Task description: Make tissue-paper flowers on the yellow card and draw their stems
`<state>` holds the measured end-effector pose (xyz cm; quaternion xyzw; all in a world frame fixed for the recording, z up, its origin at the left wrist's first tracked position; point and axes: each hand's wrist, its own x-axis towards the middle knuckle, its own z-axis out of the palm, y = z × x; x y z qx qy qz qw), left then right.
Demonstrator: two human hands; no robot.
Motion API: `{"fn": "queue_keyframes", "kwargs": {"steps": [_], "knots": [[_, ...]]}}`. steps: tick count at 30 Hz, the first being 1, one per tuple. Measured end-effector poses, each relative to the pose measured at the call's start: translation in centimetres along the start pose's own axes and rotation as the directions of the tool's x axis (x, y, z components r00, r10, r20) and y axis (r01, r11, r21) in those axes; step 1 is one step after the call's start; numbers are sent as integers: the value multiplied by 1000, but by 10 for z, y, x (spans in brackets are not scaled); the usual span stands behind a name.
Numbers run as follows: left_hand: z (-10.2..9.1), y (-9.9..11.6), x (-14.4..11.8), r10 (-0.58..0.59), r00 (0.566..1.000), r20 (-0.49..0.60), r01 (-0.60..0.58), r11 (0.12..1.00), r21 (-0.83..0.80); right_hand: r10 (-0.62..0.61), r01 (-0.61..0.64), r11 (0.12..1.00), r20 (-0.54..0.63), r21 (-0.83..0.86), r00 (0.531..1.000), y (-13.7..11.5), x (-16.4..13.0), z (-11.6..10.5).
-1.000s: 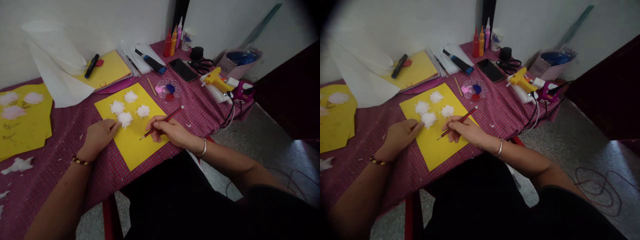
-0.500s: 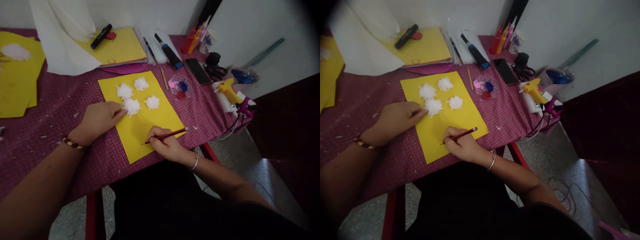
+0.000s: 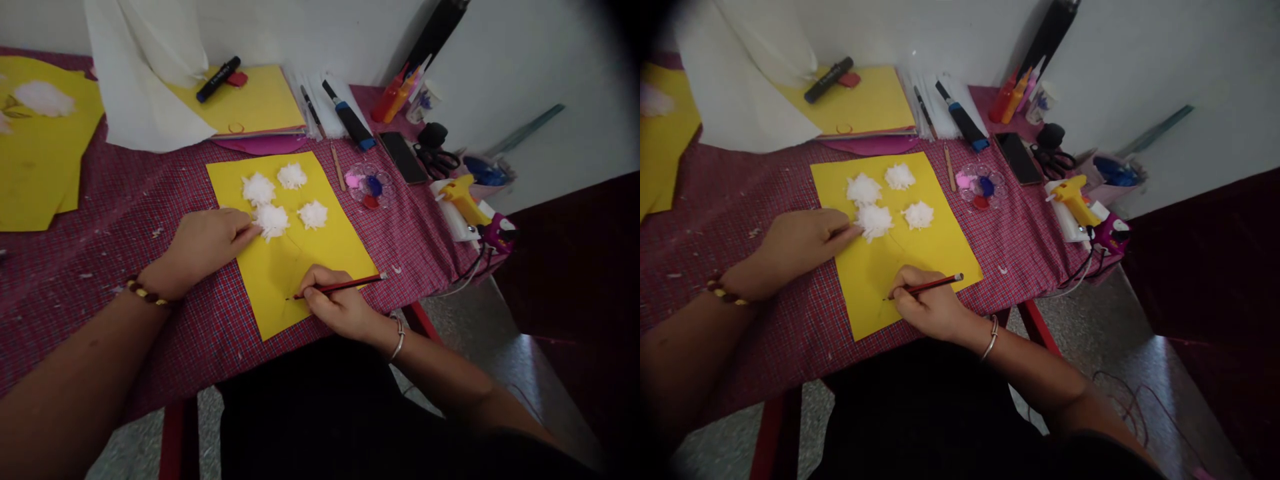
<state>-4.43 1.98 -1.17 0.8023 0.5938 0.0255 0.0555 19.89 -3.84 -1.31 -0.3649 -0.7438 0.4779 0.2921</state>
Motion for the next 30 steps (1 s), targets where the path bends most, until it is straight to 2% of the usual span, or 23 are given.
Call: {"fn": "queue_keyframes", "kwargs": {"steps": [5, 12, 30], "knots": [[0, 1, 2, -48, 998, 33, 49, 998, -40, 24, -24, 1000, 24, -16, 999, -2, -1, 0], [-1, 2, 1, -49, 998, 37, 50, 998, -33, 4, -5, 999, -22, -36, 1000, -3, -1, 2], [2, -1, 1, 16, 1000, -1, -16, 999, 31, 56, -53, 997, 44, -61, 998, -5, -1, -1]]}}
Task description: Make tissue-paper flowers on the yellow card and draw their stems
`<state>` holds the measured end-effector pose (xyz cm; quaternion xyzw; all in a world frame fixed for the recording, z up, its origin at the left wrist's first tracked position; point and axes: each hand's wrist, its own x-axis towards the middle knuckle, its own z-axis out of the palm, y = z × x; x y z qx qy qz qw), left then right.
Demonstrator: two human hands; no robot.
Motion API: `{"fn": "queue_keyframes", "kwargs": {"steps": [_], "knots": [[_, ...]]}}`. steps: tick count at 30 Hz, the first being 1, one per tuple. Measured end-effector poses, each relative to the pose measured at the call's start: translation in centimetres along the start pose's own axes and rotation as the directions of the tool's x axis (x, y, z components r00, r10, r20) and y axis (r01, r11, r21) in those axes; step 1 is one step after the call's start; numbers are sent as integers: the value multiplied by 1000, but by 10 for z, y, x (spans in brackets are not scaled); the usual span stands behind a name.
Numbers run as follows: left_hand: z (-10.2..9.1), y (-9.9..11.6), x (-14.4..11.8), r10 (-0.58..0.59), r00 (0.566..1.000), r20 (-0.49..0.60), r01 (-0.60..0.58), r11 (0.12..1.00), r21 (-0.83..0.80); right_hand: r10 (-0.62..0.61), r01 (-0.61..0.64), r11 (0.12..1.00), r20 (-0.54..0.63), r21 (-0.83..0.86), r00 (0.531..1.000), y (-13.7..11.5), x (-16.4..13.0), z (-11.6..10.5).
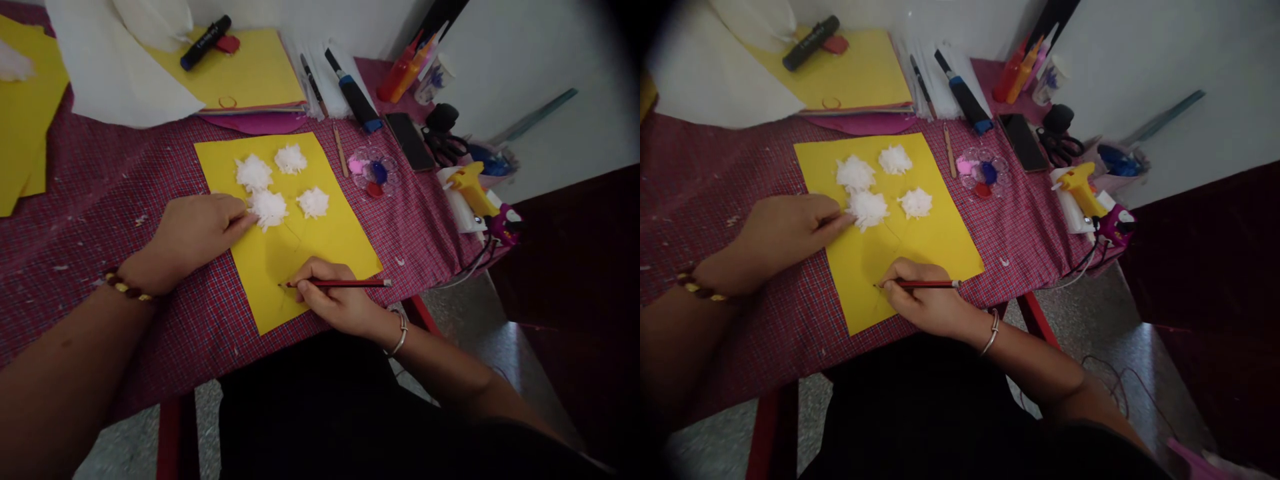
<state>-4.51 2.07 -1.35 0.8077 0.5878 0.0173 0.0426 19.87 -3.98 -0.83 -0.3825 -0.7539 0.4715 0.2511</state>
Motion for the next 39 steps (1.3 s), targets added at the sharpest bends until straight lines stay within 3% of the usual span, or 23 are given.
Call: {"fn": "queue_keyframes", "kwargs": {"steps": [10, 16, 32, 39], "knots": [[-3, 2, -1, -12, 999, 32, 10, 998, 57, 10, -10, 1000, 11, 1, 1000, -2, 0, -1], [-4, 4, -1, -22, 999, 33, 20, 997, 70, 8, -2, 992, -47, 126, 999, 3, -2, 0], [-3, 2, -1, -12, 1000, 9, 12, 999, 42, 16, -16, 998, -3, 62, 1000, -1, -1, -1], [1, 0, 1, -15, 1000, -3, 15, 999, 33, -13, 17, 996, -37, 92, 999, 2, -3, 0]]}}
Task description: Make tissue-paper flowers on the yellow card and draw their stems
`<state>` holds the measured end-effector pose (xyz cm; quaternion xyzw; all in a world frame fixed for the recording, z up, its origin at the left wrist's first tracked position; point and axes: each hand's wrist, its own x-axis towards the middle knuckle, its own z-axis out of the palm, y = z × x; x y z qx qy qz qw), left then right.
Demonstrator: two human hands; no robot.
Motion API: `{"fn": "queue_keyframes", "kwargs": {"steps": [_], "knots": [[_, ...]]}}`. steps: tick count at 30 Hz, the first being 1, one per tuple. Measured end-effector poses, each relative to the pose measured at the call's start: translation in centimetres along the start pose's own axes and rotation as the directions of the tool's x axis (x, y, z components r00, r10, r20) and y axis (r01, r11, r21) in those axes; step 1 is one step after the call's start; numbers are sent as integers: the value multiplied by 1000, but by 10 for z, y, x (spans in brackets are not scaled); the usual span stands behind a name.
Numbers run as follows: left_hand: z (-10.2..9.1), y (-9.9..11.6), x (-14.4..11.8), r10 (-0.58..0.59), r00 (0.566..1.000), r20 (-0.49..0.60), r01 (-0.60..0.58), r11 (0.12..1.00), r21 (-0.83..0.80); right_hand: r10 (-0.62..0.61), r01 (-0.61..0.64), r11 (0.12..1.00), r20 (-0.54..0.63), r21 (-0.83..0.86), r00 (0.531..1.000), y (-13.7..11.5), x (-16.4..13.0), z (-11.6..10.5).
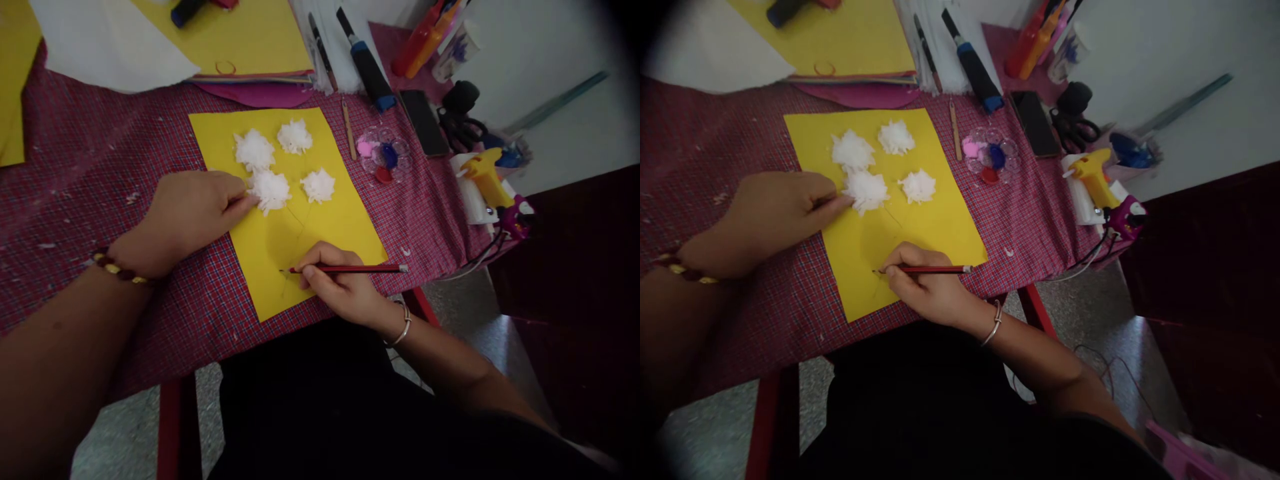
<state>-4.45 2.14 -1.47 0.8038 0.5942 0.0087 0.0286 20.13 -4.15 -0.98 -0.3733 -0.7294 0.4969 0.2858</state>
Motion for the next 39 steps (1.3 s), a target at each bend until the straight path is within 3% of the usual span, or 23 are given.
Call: {"fn": "queue_keyframes", "kwargs": {"steps": [23, 39], "knots": [[2, -3, 0, 20, 999, -34, -20, 1000, 11, -33, 33, 999, 13, -14, 999, -1, 2, 0], [0, 0, 0, -7, 1000, 4, 7, 1000, -4, -24, 26, 998, 30, -66, 999, -1, 2, 0]]}}
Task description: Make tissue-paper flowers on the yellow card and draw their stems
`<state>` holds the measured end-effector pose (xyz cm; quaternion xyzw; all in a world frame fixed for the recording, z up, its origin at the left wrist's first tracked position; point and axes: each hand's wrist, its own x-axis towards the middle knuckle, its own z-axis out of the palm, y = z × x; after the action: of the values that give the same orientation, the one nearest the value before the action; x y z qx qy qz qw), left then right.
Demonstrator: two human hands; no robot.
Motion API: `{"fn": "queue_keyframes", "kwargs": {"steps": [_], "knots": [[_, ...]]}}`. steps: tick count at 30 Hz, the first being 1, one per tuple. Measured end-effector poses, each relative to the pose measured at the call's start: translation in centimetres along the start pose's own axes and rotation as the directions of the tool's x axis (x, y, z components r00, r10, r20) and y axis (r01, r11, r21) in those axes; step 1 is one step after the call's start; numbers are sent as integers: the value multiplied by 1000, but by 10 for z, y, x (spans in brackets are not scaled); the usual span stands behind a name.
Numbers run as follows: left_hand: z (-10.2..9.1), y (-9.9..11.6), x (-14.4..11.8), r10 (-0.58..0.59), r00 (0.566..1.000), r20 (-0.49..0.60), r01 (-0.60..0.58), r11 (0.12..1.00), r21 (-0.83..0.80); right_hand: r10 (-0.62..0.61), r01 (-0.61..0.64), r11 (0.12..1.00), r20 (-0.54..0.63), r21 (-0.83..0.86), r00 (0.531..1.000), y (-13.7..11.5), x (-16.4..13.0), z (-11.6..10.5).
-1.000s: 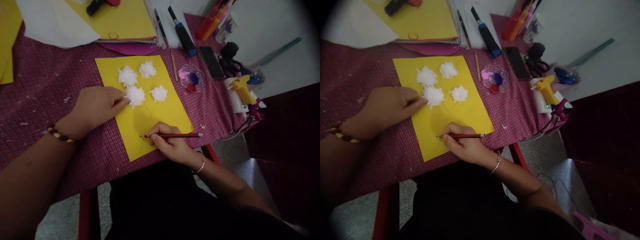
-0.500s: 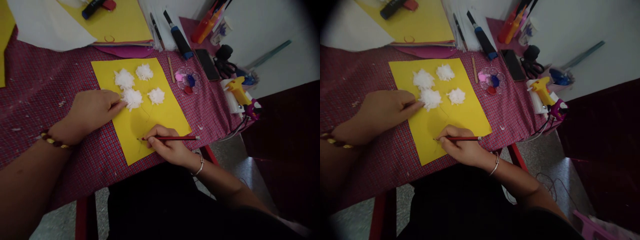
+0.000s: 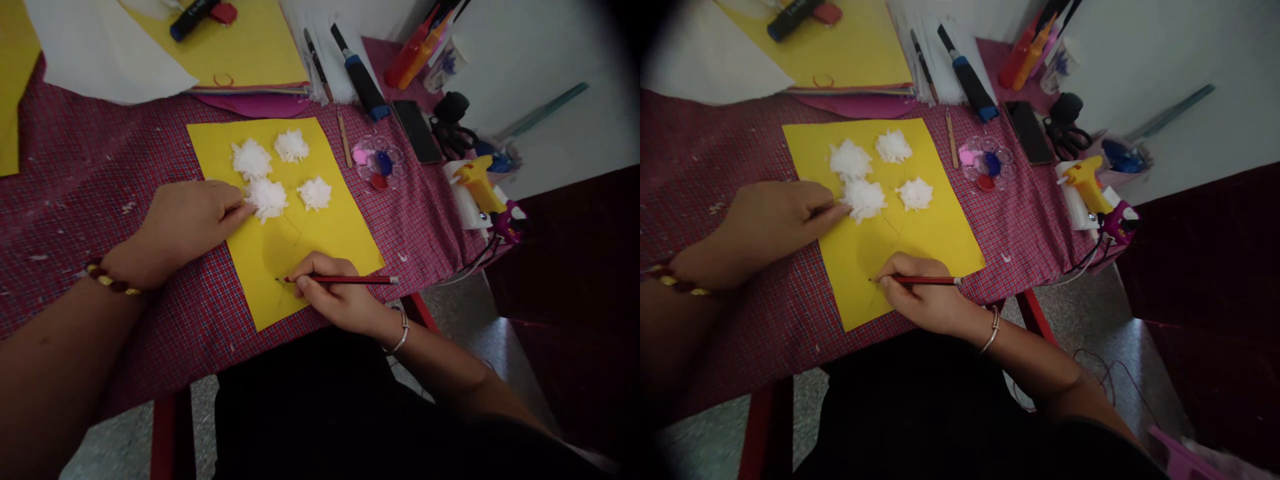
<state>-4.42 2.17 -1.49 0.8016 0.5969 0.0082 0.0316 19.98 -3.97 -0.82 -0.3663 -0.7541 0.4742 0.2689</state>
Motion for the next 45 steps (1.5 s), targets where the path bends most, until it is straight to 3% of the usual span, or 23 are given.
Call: {"fn": "queue_keyframes", "kwargs": {"steps": [19, 26, 33, 40, 45], "knots": [[-3, 1, 0, 8, 1000, 7, -8, 1000, -22, -2, 2, 1000, 33, -14, 999, -1, 1, 0], [-4, 2, -1, 7, 1000, 6, -7, 1000, 14, -48, 47, 998, -30, -32, 998, 1, 0, 0], [-4, 1, -1, 20, 1000, 12, -21, 999, 33, 33, -30, 992, -22, 120, 999, 3, -2, 0], [-2, 0, 0, 20, 1000, -5, -20, 1000, 24, 9, -9, 999, 8, 41, 1000, 3, -1, -1], [-2, 0, 1, 32, 999, -11, -32, 999, 25, 44, -41, 992, -19, 123, 999, 2, -1, 0]]}}
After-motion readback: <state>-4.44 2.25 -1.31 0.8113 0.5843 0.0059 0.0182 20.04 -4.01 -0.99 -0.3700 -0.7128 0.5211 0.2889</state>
